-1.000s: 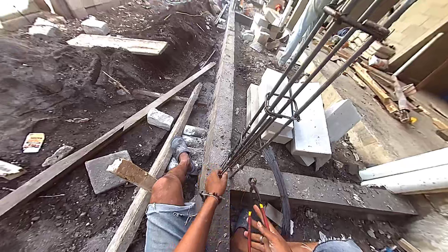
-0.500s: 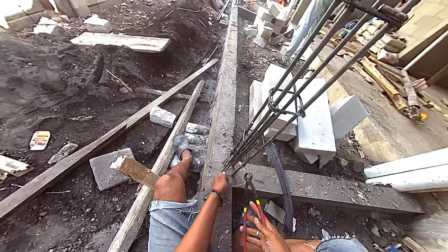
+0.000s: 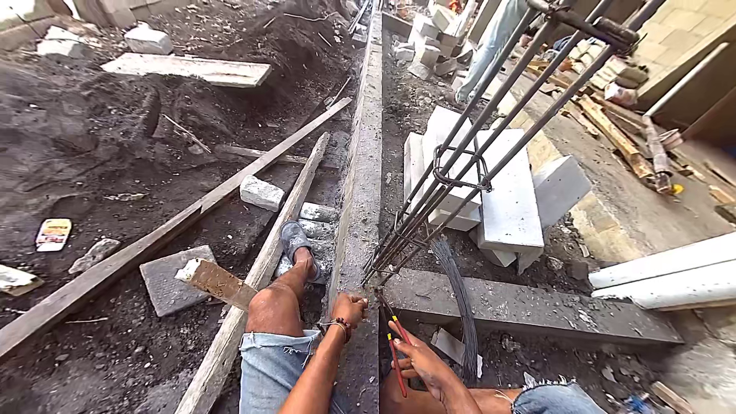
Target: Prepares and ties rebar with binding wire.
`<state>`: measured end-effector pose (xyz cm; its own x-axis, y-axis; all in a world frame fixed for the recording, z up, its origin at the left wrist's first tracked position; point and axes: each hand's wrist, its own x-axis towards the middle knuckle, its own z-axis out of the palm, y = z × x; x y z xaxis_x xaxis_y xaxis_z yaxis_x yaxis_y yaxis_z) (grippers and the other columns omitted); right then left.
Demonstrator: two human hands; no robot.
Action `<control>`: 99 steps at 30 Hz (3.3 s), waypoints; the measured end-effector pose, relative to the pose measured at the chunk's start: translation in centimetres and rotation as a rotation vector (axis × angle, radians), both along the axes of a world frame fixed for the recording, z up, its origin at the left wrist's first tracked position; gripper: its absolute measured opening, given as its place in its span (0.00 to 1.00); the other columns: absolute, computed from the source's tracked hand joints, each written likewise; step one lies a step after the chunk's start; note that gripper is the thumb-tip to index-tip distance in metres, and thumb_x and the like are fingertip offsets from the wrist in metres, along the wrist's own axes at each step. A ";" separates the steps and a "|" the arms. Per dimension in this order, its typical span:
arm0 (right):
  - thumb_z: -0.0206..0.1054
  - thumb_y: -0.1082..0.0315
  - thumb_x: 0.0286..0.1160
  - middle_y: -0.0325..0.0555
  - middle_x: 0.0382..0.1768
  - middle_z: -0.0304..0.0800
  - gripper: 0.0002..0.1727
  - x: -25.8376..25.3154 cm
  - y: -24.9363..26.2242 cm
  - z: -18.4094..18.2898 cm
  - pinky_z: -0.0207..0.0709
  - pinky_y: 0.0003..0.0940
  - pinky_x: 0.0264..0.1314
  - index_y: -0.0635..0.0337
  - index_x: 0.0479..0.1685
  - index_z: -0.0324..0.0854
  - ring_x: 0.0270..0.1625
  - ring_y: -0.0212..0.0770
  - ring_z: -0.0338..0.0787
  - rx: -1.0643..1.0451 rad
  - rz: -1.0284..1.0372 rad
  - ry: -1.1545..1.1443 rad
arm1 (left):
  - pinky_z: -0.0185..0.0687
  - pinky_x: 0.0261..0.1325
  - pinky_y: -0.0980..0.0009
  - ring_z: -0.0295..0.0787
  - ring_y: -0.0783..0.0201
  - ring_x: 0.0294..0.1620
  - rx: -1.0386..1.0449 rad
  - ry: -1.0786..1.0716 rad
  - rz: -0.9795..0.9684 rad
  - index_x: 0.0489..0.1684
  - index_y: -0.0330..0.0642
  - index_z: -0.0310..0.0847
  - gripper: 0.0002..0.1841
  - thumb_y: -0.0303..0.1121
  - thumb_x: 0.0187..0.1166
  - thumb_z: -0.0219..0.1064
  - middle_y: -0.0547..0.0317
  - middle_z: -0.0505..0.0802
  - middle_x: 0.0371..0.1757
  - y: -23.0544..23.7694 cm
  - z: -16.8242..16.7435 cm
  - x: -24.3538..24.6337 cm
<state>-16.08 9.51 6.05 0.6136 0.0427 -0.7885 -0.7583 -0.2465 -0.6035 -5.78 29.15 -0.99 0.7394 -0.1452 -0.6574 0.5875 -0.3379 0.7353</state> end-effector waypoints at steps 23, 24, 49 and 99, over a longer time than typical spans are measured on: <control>0.51 0.56 0.93 0.56 0.74 0.80 0.31 0.0 4.6 -1.9 0.86 0.48 0.51 0.37 0.95 0.54 0.50 0.49 0.90 -0.102 0.031 -0.119 | 0.80 0.62 0.45 0.92 0.54 0.55 0.234 -0.144 -0.291 0.48 0.48 0.90 0.18 0.46 0.87 0.54 0.54 0.95 0.49 0.2 0.1 -0.3; 0.52 0.56 0.93 0.56 0.70 0.81 0.31 -0.2 4.7 -2.0 0.85 0.47 0.50 0.37 0.95 0.54 0.48 0.48 0.89 -0.116 0.027 -0.127 | 0.80 0.62 0.45 0.91 0.54 0.54 0.224 -0.142 -0.290 0.48 0.47 0.90 0.19 0.46 0.87 0.54 0.54 0.95 0.49 0.2 0.0 -0.3; 0.39 0.38 0.94 0.40 0.23 0.81 0.35 1.6 6.1 -2.7 0.79 0.35 0.25 0.58 0.54 0.82 0.19 0.36 0.80 -0.272 0.058 0.074 | 0.82 0.39 0.61 0.87 0.67 0.28 0.082 -0.061 -0.200 0.41 0.48 0.90 0.18 0.47 0.87 0.57 0.65 0.94 0.33 0.7 0.0 -0.6; 0.35 0.43 0.95 0.36 0.21 0.77 0.31 -0.4 -1.0 -1.6 0.59 0.21 0.13 0.53 0.47 0.80 0.13 0.28 0.66 0.333 -0.023 0.193 | 0.86 0.30 0.61 0.87 0.56 0.24 -0.838 0.500 0.625 0.46 0.33 0.80 0.25 0.53 0.83 0.67 0.48 0.89 0.30 -7.3 2.1 -4.5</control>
<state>-16.44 8.50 4.44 0.4589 0.3041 -0.8348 -0.8689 -0.0428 -0.4932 -10.26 21.86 1.11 0.5206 -0.3747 -0.7672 0.7685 0.5972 0.2298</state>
